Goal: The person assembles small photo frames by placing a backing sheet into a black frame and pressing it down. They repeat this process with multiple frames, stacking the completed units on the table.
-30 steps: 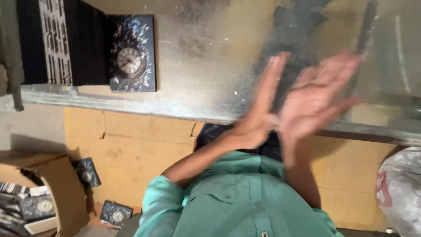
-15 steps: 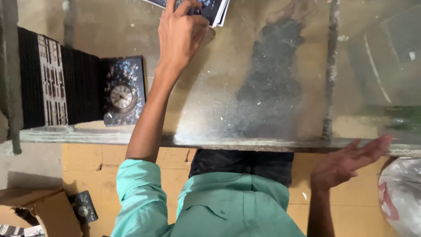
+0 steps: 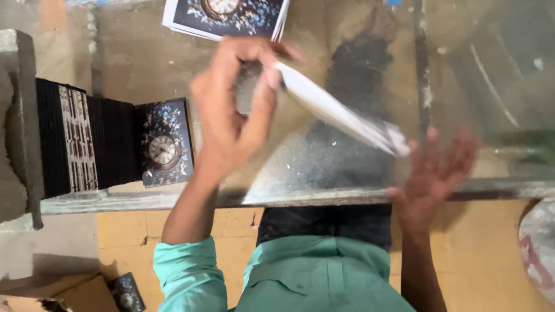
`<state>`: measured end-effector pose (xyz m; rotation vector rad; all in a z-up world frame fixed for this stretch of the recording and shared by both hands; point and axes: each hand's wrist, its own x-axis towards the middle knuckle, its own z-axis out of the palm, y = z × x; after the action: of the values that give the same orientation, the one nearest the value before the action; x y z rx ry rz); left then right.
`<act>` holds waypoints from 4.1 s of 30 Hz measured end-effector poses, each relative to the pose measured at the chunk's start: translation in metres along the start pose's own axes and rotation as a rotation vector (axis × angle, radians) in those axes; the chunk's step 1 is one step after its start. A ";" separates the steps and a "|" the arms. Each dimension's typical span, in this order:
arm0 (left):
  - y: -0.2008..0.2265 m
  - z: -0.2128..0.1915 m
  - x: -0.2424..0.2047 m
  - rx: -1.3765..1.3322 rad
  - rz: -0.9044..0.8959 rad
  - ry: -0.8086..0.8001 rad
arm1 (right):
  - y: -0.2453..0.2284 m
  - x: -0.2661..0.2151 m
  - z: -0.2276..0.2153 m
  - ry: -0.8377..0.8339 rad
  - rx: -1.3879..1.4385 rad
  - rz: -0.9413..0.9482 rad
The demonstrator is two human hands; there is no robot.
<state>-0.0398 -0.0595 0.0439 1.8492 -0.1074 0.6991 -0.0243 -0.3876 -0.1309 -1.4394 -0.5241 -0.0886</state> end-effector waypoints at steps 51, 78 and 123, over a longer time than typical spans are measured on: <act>-0.117 0.076 -0.077 0.564 0.112 -0.750 | 0.021 0.068 0.022 -0.468 -1.032 -0.255; -0.095 0.103 -0.108 0.610 -0.029 -0.648 | -0.005 0.038 0.037 -0.719 -1.202 -0.027; -0.062 0.053 -0.014 -0.113 -0.146 -1.233 | -0.068 0.080 -0.002 -0.888 -0.893 0.006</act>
<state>-0.0054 -0.0851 -0.0271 1.8984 -0.7703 -0.6128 0.0225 -0.3799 -0.0367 -2.3449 -1.3111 0.3909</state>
